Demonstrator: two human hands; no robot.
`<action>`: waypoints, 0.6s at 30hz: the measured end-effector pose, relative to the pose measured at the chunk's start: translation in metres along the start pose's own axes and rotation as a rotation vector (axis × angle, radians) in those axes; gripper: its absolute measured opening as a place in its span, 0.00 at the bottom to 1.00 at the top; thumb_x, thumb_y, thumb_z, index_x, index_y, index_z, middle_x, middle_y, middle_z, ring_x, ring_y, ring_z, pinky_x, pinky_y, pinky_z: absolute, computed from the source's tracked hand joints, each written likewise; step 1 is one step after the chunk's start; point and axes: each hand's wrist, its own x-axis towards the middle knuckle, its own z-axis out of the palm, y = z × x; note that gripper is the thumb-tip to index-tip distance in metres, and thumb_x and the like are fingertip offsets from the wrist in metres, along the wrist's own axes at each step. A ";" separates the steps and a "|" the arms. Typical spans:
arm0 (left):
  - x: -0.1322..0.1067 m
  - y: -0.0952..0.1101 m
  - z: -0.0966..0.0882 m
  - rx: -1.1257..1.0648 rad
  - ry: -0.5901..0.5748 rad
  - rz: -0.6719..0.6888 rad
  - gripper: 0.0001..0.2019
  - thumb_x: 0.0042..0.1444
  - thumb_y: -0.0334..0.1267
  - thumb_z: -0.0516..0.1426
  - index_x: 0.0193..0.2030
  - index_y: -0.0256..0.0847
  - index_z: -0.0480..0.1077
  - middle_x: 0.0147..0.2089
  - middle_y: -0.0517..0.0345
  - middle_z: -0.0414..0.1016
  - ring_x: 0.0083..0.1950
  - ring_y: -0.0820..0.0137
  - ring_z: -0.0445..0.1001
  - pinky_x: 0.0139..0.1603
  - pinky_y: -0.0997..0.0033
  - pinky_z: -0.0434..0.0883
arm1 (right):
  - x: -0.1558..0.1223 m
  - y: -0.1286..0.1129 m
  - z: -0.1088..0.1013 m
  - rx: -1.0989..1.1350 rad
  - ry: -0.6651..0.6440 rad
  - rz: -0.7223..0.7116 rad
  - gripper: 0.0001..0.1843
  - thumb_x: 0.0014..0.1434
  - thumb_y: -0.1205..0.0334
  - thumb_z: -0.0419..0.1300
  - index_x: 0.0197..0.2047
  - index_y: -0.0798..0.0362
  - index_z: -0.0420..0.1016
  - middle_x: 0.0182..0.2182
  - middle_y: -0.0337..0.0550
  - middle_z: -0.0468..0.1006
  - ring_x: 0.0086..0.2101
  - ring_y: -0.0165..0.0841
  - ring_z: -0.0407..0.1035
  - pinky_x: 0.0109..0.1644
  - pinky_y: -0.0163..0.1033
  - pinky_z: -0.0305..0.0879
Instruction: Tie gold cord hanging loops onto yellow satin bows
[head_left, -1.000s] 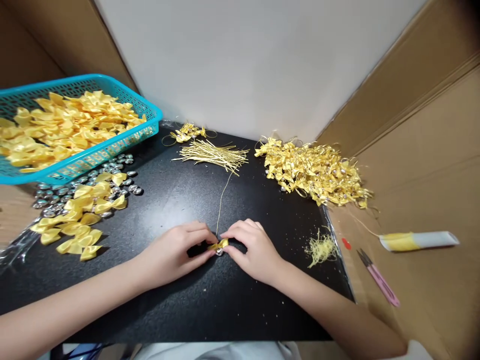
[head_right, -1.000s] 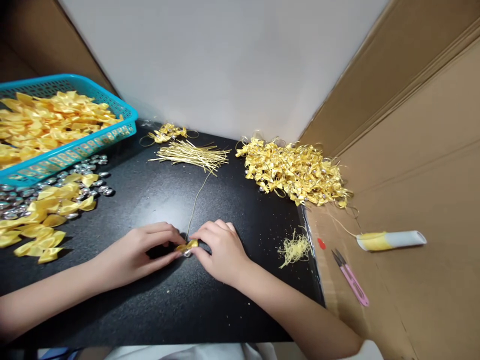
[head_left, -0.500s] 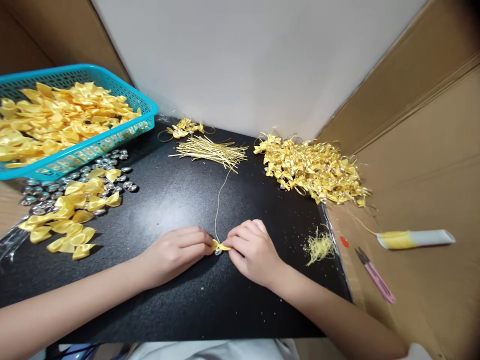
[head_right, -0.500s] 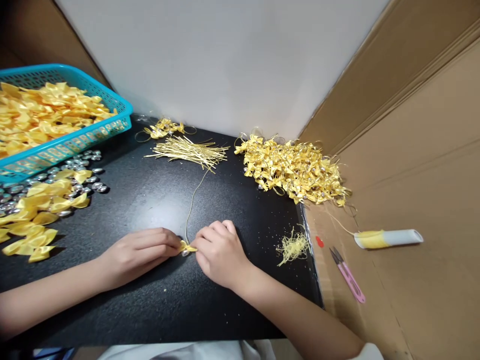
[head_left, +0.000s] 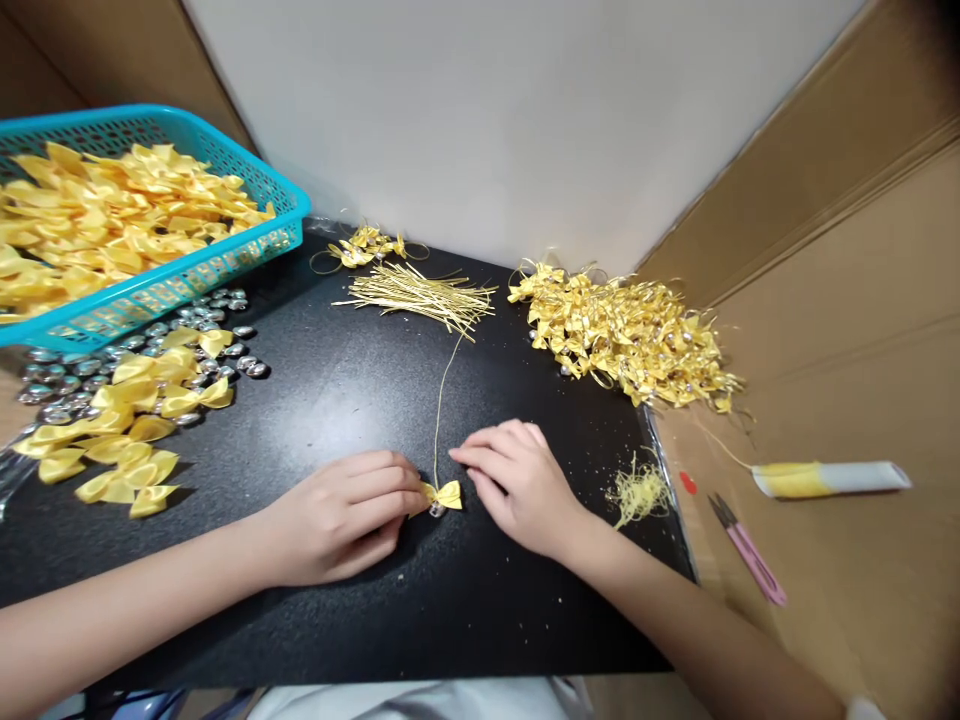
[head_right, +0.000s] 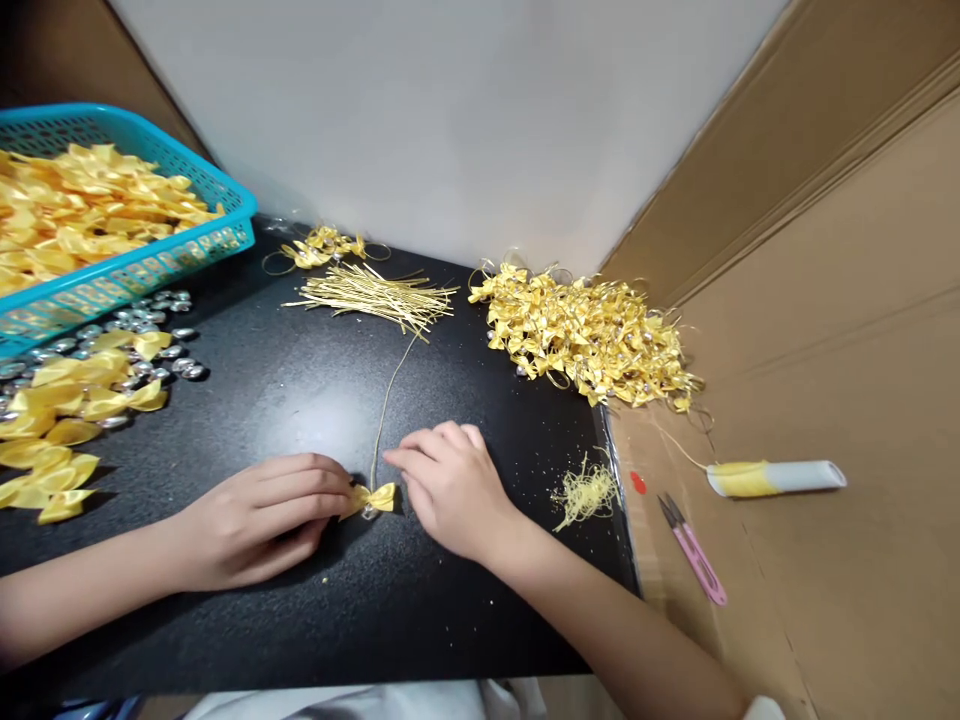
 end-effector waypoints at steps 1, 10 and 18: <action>0.001 0.002 0.001 0.011 0.006 -0.014 0.15 0.60 0.26 0.53 0.52 0.40 0.71 0.42 0.49 0.79 0.43 0.65 0.76 0.46 0.67 0.74 | 0.008 0.003 -0.002 -0.003 -0.031 -0.014 0.14 0.66 0.66 0.54 0.51 0.47 0.76 0.48 0.44 0.78 0.45 0.36 0.65 0.49 0.45 0.58; 0.010 0.011 0.018 0.134 -0.049 -0.037 0.11 0.66 0.30 0.51 0.50 0.37 0.73 0.42 0.49 0.78 0.42 0.66 0.75 0.42 0.69 0.75 | 0.052 0.022 -0.006 -0.082 -0.321 -0.328 0.09 0.66 0.59 0.56 0.39 0.49 0.78 0.49 0.43 0.75 0.50 0.37 0.61 0.52 0.45 0.58; 0.008 0.012 0.019 0.190 -0.028 0.016 0.11 0.67 0.29 0.49 0.51 0.35 0.71 0.42 0.49 0.78 0.40 0.66 0.75 0.39 0.69 0.75 | 0.047 0.024 -0.002 -0.211 -0.300 -0.435 0.11 0.69 0.62 0.51 0.44 0.53 0.74 0.47 0.43 0.77 0.47 0.37 0.62 0.51 0.43 0.57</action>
